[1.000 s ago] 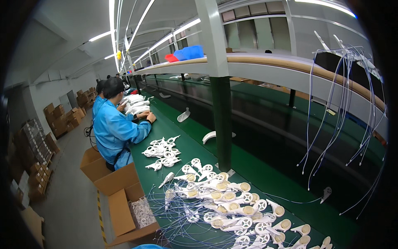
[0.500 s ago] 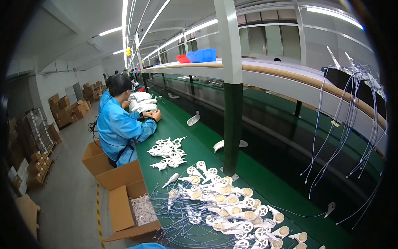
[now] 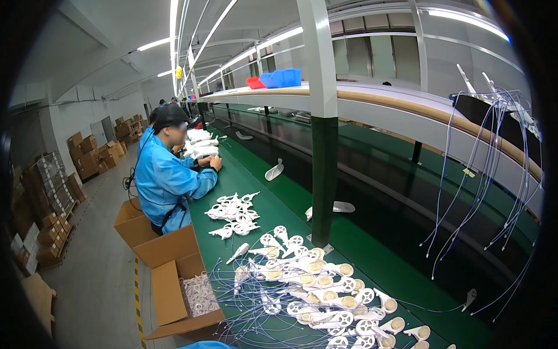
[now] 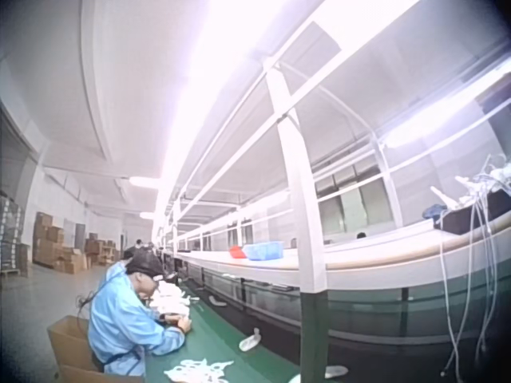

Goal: The worker is assembling small white electronic parts with attached blue and green wires at a long factory workbench.

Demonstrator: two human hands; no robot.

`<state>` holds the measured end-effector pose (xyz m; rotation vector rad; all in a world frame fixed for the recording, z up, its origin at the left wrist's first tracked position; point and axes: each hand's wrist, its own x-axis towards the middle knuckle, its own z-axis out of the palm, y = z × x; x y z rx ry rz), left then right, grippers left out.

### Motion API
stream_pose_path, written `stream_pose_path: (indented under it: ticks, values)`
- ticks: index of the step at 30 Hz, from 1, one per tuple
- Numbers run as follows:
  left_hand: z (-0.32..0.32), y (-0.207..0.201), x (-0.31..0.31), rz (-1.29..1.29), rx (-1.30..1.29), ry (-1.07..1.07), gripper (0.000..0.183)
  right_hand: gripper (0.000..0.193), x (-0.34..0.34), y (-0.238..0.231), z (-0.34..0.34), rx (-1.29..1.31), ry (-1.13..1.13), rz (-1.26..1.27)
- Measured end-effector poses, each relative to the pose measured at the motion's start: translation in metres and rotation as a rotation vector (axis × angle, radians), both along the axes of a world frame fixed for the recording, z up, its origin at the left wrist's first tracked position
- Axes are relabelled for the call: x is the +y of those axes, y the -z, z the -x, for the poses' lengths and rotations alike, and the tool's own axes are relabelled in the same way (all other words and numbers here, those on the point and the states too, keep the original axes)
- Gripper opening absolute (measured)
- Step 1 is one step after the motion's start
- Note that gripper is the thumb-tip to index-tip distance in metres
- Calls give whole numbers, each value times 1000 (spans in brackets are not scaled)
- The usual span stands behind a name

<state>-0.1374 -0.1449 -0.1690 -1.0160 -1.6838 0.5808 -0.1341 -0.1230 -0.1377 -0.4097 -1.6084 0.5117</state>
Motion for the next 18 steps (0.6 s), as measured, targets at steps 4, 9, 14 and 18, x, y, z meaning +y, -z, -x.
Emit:
stream_pose_path:
  ticks: [4,9,14,18]
  values:
    - [-2,-8,-2,17,-9,8,31,42,2,25,-19,-268,-348,124]
    - [1,-1,-5,49,-36,15,31,40,-16,23,-5,-157,-129,328]
    - [2,-22,0,40,19,10,31,42,1,-2,2,-13,35,-20]
    - [4,-15,1,-4,28,5,29,44,-2,-1,4,26,30,-24]
